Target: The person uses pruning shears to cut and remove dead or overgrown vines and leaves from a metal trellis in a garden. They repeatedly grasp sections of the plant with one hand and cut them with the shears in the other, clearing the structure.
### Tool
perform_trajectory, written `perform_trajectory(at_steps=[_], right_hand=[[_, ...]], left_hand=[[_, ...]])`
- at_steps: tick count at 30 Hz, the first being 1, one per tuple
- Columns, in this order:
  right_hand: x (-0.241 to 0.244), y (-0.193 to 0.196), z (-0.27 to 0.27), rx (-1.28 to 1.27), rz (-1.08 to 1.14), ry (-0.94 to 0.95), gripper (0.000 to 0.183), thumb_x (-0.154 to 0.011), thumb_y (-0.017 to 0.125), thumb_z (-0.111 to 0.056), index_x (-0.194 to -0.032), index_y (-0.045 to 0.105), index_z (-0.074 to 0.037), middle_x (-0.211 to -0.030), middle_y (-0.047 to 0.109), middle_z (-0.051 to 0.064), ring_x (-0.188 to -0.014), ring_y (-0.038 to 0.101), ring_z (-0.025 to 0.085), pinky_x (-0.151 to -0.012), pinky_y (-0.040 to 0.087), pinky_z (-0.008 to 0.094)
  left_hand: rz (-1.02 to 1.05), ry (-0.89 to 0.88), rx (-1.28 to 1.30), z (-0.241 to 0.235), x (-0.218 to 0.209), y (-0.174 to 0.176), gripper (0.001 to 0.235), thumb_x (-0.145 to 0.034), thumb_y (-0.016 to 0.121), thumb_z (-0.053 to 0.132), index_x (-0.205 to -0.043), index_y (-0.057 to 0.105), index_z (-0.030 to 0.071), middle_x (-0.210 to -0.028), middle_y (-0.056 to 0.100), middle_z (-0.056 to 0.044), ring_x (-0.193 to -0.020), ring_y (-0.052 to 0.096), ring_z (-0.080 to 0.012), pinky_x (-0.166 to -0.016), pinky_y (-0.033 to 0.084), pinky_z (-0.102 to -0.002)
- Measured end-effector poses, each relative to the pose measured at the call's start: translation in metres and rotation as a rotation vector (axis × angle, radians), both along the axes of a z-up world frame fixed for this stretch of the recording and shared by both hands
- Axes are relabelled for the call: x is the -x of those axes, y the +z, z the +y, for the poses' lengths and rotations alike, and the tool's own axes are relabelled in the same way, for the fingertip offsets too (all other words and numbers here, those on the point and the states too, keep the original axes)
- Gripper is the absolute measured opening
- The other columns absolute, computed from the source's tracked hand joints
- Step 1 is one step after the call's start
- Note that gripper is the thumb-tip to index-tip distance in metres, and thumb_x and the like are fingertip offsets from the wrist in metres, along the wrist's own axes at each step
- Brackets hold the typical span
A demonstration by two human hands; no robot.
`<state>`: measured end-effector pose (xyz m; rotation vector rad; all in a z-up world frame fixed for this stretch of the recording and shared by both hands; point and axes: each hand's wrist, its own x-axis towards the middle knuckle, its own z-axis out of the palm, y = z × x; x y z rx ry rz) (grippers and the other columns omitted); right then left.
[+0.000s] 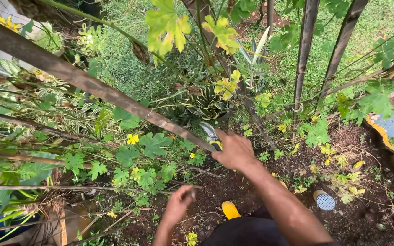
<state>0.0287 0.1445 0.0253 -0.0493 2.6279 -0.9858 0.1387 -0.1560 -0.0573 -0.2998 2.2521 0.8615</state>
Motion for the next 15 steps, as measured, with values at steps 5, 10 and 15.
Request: perform_trajectory(at_steps=[5,10,15], right_hand=[[-0.054,-0.064,0.007,0.083,-0.292,0.035,0.067,-0.077,0.070,-0.039,-0.140,0.053,-0.025,-0.104,0.067,0.008,-0.095,0.071,0.027,-0.085,0.059,0.046],[-0.135,-0.134,0.007,0.187,-0.486,0.030,0.066,-0.076,0.069,-0.044,-0.138,0.056,-0.026,-0.111,0.071,0.010,-0.104,0.070,0.029,-0.092,0.056,0.044],[-0.199,-0.207,0.010,0.257,-0.498,-0.055,0.079,-0.073,0.073,-0.047,-0.144,0.054,-0.018,-0.135,0.066,0.016,-0.123,0.063,0.032,-0.108,0.048,0.040]], left_hand=[[0.434,0.209,-0.244,0.024,0.077,0.029,0.019,-0.096,0.058,0.008,-0.107,0.073,0.010,-0.094,0.078,-0.004,-0.084,0.074,-0.0145,-0.080,0.063,-0.034],[0.538,0.053,-0.389,0.063,0.116,0.051,0.010,-0.099,0.062,0.008,-0.104,0.070,0.005,-0.091,0.076,-0.005,-0.082,0.072,-0.0129,-0.074,0.061,-0.029],[0.559,-0.087,-0.551,0.105,0.134,0.052,0.006,-0.100,0.065,0.004,-0.104,0.069,0.001,-0.089,0.073,-0.005,-0.082,0.068,-0.0112,-0.074,0.056,-0.027]])
